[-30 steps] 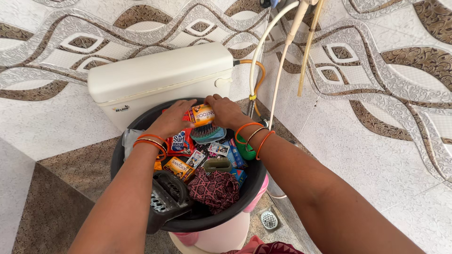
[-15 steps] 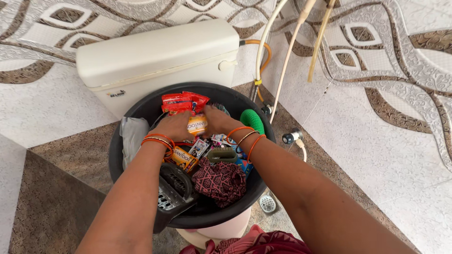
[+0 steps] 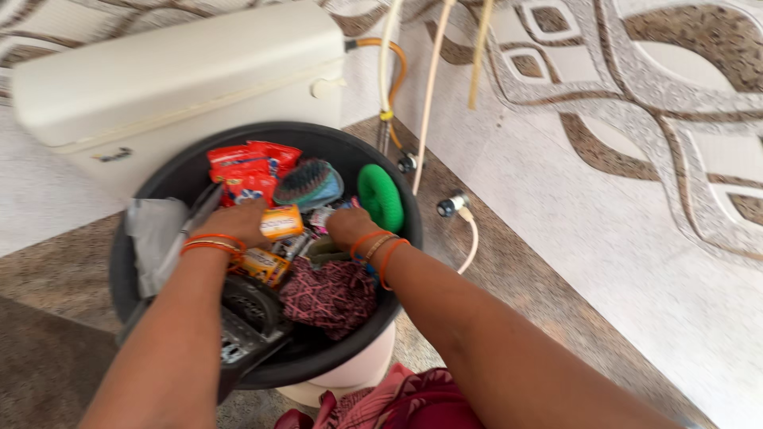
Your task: The person organizes bathroom items by moving them from a black bucket into a wall-mounted shelf and onto the toilet cistern. They handle a hairbrush, a green scrubber, small orange boxes, a grater, and several bottles, placing them in designated spots. The person also rearranges items already on the shelf and within the bucket.
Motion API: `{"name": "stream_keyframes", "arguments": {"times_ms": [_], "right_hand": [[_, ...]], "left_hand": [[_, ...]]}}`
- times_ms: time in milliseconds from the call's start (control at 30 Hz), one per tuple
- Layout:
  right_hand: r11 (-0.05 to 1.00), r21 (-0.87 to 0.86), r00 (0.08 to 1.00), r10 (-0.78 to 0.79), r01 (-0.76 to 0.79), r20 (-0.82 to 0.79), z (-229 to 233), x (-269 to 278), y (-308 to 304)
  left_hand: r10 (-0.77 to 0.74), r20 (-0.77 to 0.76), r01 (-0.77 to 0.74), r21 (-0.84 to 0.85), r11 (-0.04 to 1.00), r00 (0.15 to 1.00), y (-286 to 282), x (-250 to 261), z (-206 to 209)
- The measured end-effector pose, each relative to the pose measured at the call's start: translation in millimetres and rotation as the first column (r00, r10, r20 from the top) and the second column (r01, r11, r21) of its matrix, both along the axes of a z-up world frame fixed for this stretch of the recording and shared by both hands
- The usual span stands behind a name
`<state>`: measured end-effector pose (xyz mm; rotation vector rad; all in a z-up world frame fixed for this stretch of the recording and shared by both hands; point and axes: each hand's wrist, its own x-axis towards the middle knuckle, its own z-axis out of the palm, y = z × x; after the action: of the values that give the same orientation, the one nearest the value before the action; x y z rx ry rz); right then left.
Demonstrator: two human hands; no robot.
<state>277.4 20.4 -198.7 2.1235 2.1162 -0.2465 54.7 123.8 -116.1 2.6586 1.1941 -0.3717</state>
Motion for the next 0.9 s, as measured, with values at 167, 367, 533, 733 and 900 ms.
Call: {"name": "stream_keyframes", "arguments": {"times_ms": [167,367,533,733,900], "right_hand": [[0.995,0.094,0.997,-0.049,0.043,0.055,38,8,12],[0.975,0.223,0.989,-0.011,-0.023,0.15,84,27,5],[0.898,0.434,0.99,0.018,-0.078,0.14,109,34,11],[0.842,0.54,0.999,-0.031,0.012,0.028,129,39,25],[0.847,0.53,1.0,-0.031,0.026,0.0,140,31,36]], "left_hand": [[0.066,-0.045,-0.066,0.016,0.998,0.997,0,-4,-3],[0.06,-0.019,-0.057,0.125,0.991,0.998,-4,-4,5],[0.029,-0.004,-0.027,0.178,0.984,1.0,-9,0,15],[0.009,0.156,-0.065,0.359,0.931,0.988,3,-1,19],[0.065,0.294,-0.212,0.501,0.839,0.954,18,-15,14]]}}
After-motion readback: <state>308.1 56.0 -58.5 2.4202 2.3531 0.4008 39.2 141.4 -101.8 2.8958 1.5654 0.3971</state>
